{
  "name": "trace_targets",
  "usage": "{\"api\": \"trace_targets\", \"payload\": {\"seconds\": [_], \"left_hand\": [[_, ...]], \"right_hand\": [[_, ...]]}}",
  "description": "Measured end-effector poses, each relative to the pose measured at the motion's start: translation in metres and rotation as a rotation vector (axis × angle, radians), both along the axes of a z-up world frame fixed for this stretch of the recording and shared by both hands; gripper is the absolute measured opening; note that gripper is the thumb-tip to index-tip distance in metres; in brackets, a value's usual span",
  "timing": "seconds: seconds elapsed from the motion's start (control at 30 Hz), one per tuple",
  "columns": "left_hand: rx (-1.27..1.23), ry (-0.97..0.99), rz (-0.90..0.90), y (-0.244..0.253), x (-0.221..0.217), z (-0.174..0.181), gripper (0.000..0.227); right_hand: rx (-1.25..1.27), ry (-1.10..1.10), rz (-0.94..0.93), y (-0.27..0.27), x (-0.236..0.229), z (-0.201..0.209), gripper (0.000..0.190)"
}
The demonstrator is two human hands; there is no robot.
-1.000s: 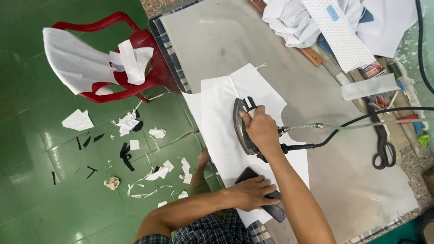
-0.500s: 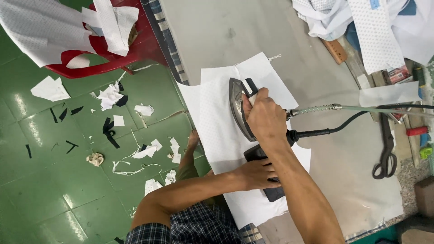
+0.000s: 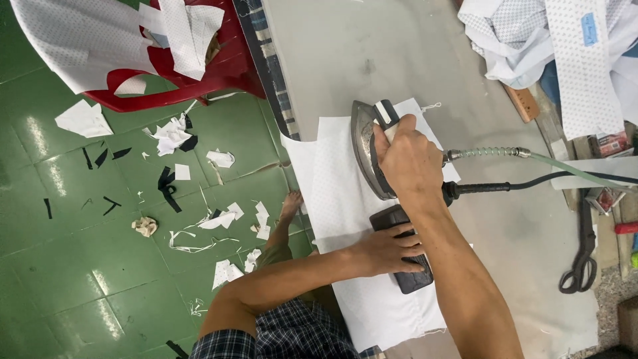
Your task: The person irons a white fabric piece on a metal table using a steam iron. They repeatedly smooth the fabric, flip it over, and press different sections while occasionally using a black rectangular object to hold the fabric in place.
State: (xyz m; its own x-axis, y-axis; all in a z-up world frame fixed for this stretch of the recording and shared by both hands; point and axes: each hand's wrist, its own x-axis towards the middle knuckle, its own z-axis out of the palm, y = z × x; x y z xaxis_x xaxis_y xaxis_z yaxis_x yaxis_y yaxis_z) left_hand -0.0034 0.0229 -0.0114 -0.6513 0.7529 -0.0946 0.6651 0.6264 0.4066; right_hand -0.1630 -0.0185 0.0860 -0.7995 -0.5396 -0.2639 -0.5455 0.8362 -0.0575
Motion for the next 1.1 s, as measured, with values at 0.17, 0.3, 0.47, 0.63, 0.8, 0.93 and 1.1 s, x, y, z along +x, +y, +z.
{"api": "trace_targets", "payload": {"seconds": [0.17, 0.3, 0.47, 0.63, 0.8, 0.93, 1.1], "left_hand": [[0.002, -0.022, 0.011, -0.016, -0.006, 0.022, 0.071], [0.026, -0.001, 0.018, -0.016, -0.006, 0.018, 0.069], [0.103, 0.017, 0.061, -0.023, -0.004, 0.026, 0.068], [0.127, 0.036, 0.091, -0.016, -0.001, 0.020, 0.070], [0.167, 0.005, 0.114, -0.015, 0.000, 0.020, 0.071], [0.173, -0.058, 0.076, -0.014, -0.002, 0.013, 0.060], [0.127, -0.072, 0.088, -0.011, -0.002, 0.014, 0.063]], "right_hand": [[0.004, 0.039, 0.040, -0.010, -0.012, 0.000, 0.044], [-0.014, 0.038, 0.027, -0.018, -0.015, 0.003, 0.044], [-0.057, 0.034, 0.029, -0.016, -0.024, -0.008, 0.047], [-0.211, 0.030, -0.008, -0.006, -0.018, -0.020, 0.046], [-0.246, -0.025, -0.029, 0.004, -0.005, -0.013, 0.042], [-0.200, -0.052, -0.057, 0.001, -0.001, -0.006, 0.044], [-0.181, -0.015, -0.049, -0.007, -0.005, -0.006, 0.044]]}}
